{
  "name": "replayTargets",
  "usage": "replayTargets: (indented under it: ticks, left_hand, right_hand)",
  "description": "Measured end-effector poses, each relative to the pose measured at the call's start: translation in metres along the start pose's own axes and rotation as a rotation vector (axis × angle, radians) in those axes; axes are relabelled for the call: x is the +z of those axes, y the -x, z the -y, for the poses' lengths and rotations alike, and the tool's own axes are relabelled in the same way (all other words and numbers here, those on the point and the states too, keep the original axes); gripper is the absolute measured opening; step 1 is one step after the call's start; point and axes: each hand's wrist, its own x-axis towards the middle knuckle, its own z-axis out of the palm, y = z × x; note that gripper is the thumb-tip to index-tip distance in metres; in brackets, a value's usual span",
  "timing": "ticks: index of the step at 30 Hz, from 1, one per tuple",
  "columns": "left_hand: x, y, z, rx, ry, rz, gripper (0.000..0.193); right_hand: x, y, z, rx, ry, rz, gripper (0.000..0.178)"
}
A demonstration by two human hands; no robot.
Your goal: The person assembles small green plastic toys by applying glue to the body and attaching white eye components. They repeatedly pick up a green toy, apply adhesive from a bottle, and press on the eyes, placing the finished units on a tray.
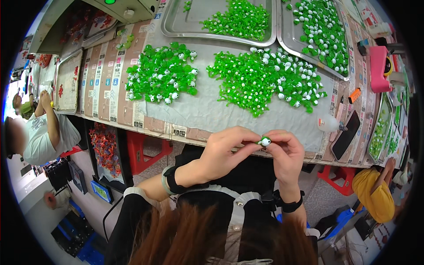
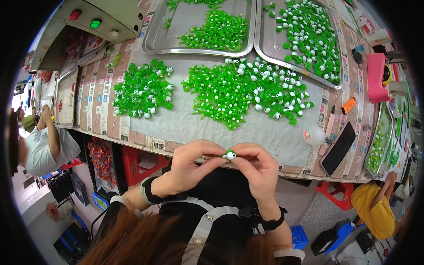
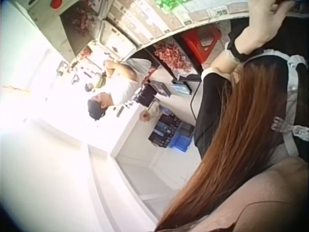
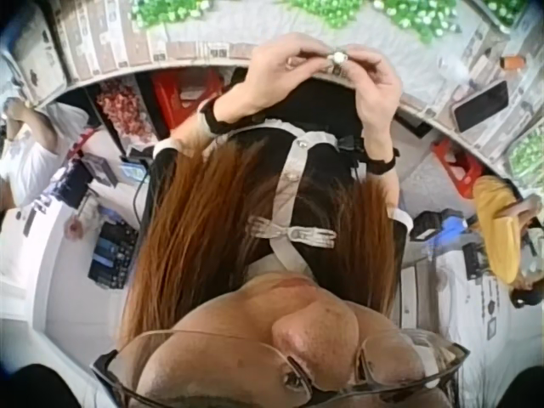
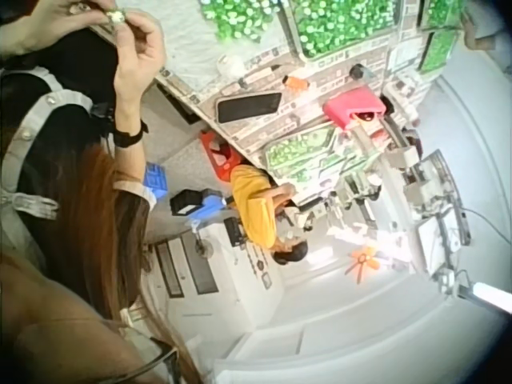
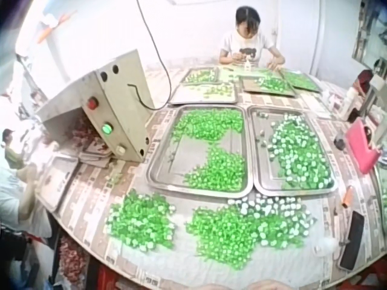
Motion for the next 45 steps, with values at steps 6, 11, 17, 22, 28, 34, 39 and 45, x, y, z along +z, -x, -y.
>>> replayTargets:
  ticks: [6, 11, 17, 22, 28, 34, 39, 45]
  left_hand:
    - [0.004, 0.001, 0.004, 0.067, -0.039, -0.041, 0.015]
    - [0.004, -0.001, 0.001, 0.103, -0.085, -0.045, 0.015]
    - [0.003, 0.001, -0.002, 0.074, -0.140, -0.020, 0.017]
    - [0.003, 0.001, -0.001, 0.122, -0.184, -0.032, 0.016]
    - [0.006, 0.000, 0.001, 0.123, -0.167, -0.019, 0.012]
    - [-0.010, 0.001, 0.006, -0.091, -0.281, -0.074, 0.009]
    - [-0.064, -0.008, 0.028, -0.231, -0.693, -0.386, 0.013]
    - [-0.045, -0.021, 0.034, 0.000, -0.807, -0.258, 0.015]
  right_hand:
    - [-0.001, -0.002, -0.002, 0.070, -0.134, -0.025, 0.013]
    - [0.000, -0.003, 0.000, 0.091, -0.174, -0.023, 0.014]
    - [-0.003, -0.004, -0.005, 0.124, -0.207, -0.009, 0.014]
    - [0.001, -0.004, -0.002, 0.169, -0.185, -0.050, 0.012]
    - [-0.001, -0.004, -0.003, 0.214, -0.205, -0.043, 0.011]
    - [-0.007, -0.002, -0.006, 0.092, 0.076, -0.280, 0.009]
    - [-0.050, 0.006, -0.001, -0.514, 0.606, -0.839, 0.025]
    - [-0.083, -0.015, 0.015, -0.479, 0.811, -0.917, 0.050]
